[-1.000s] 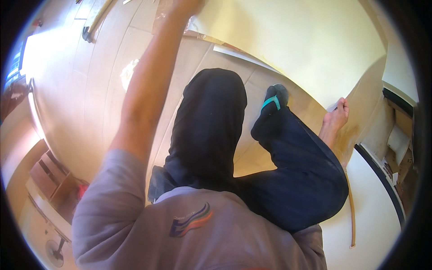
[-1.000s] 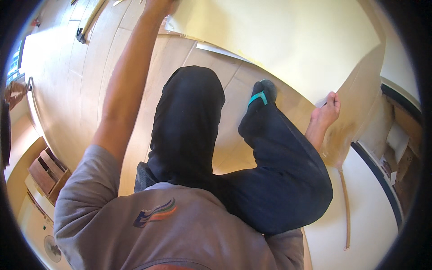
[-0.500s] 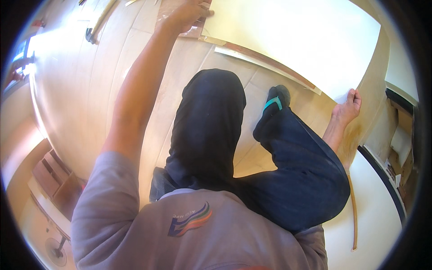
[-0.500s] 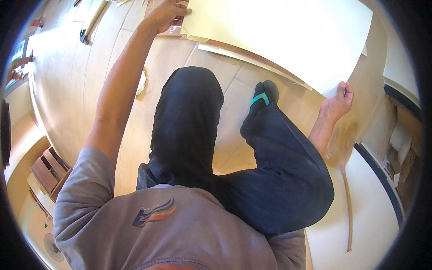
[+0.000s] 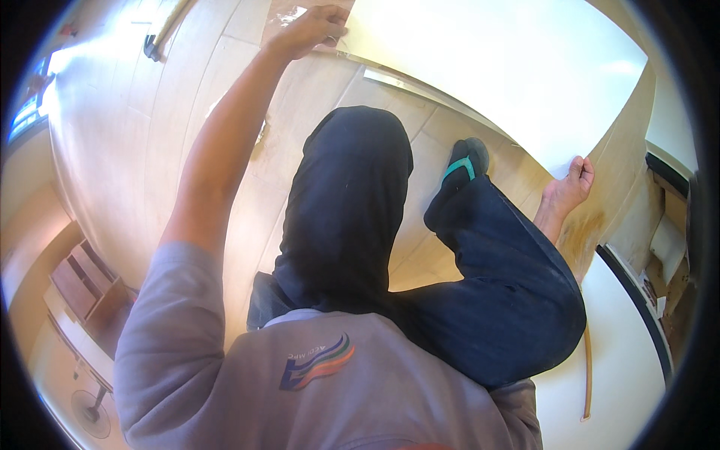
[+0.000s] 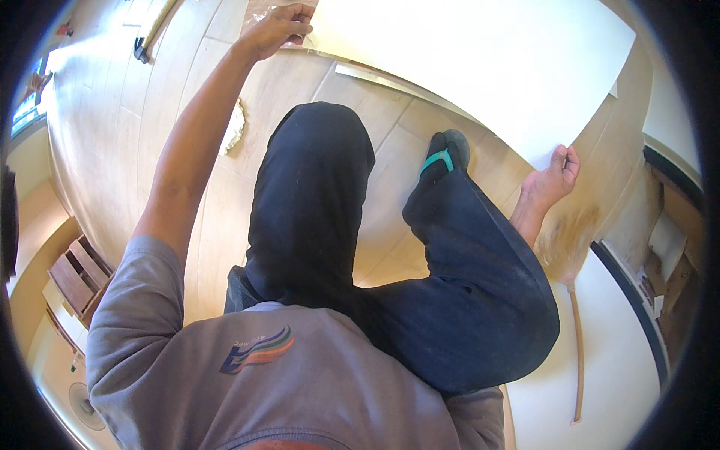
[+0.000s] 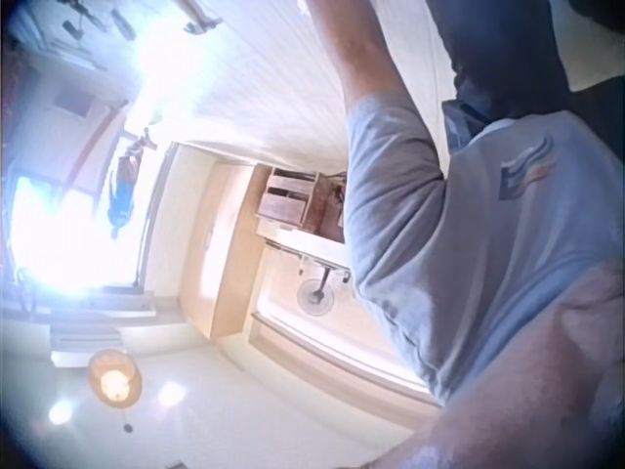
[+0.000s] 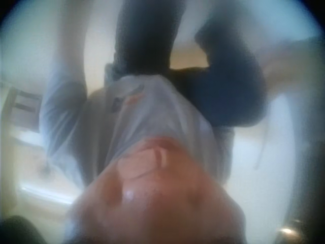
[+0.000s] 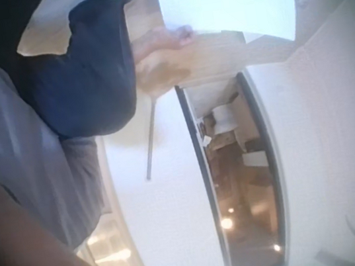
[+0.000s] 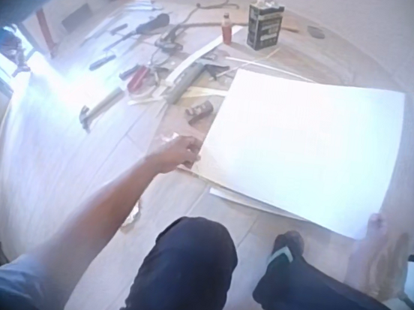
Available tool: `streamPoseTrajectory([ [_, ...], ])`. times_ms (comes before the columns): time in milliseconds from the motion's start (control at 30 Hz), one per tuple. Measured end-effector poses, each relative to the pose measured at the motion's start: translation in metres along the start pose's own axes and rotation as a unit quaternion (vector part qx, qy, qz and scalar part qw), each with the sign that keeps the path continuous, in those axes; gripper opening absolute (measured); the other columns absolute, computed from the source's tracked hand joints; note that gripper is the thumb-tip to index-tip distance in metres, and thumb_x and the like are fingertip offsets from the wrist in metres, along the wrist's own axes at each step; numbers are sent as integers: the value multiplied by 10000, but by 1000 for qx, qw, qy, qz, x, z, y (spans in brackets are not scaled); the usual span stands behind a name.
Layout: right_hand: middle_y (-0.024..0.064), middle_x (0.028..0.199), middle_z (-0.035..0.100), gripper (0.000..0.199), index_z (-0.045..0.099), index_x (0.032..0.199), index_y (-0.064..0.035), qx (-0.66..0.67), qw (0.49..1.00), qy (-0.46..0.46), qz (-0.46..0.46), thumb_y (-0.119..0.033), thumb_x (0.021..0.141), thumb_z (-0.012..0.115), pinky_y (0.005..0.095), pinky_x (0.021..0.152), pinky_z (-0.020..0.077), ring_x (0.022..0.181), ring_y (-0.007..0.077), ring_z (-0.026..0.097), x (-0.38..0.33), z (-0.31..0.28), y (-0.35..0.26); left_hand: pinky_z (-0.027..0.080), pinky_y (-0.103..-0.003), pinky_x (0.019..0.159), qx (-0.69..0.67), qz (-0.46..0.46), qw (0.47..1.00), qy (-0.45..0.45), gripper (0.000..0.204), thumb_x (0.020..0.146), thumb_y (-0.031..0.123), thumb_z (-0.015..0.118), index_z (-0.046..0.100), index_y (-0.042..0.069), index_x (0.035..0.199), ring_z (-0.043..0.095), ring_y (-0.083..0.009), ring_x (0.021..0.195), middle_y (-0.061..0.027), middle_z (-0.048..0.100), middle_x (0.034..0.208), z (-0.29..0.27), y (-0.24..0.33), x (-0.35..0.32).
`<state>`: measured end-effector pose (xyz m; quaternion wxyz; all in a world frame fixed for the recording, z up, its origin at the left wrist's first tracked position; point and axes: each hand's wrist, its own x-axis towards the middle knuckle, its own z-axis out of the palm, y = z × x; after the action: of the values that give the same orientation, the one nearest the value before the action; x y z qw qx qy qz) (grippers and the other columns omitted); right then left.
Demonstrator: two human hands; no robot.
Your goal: The person sits on the floor and handles a white rectangular panel, aligning it with other pieces and applying a white substance to the edges. They repeatedly adjust the panel's position and press it into place.
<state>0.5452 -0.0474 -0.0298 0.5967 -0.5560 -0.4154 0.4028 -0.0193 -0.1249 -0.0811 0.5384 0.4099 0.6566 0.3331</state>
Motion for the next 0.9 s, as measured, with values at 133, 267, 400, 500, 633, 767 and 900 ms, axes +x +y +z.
streamPoseTrajectory([
  [133,77,1038,649,159,603,1117,-11,6,1000,3,-10,-6,963,643,311,889,508,966,164,618,-1,-2,-5,527,-337,600,53,50,997,12,442,787,63,727,577,26,1202,629,-179,772,-67,624,904,14,9,-8],
  [267,71,1022,645,162,602,1119,-6,-13,1000,20,-7,-11,964,647,309,873,510,945,158,612,-4,-2,-6,533,-362,605,131,-3,988,75,447,778,79,762,584,40,1186,658,-209,752,-109,662,900,19,3,-8],
  [400,53,1007,640,158,619,1110,-11,-30,999,39,-6,-12,958,661,281,871,488,936,140,586,-9,7,-17,533,-378,599,162,-7,983,83,418,770,66,768,602,28,1152,670,-222,684,-130,693,823,21,-8,-2],
  [500,44,1002,640,154,629,1100,-16,-21,999,31,-18,-10,952,671,271,873,478,935,133,577,-9,5,-17,528,-375,588,165,-19,981,104,389,768,57,766,619,24,1126,659,-211,642,-108,687,750,28,-6,-1],
  [633,44,1002,642,158,628,1094,-17,-18,1000,18,-14,0,945,676,273,876,479,940,136,581,-9,7,-19,523,-376,576,153,-44,980,121,376,758,44,767,629,26,1108,654,-211,627,-108,679,746,33,-3,-2],
  [767,51,1003,646,162,629,1093,-15,-3,1000,16,-10,11,940,676,275,877,481,945,138,585,-13,15,-23,527,-377,573,116,-33,982,145,362,748,36,772,639,32,1084,650,-209,622,-102,675,743,31,-18,2],
  [900,56,1000,648,161,631,1089,-13,5,1000,10,-19,19,937,675,276,876,483,942,140,586,-12,13,-21,531,-380,575,140,-29,977,157,327,746,35,777,651,31,1048,649,-212,628,-95,672,742,34,-18,2],
])
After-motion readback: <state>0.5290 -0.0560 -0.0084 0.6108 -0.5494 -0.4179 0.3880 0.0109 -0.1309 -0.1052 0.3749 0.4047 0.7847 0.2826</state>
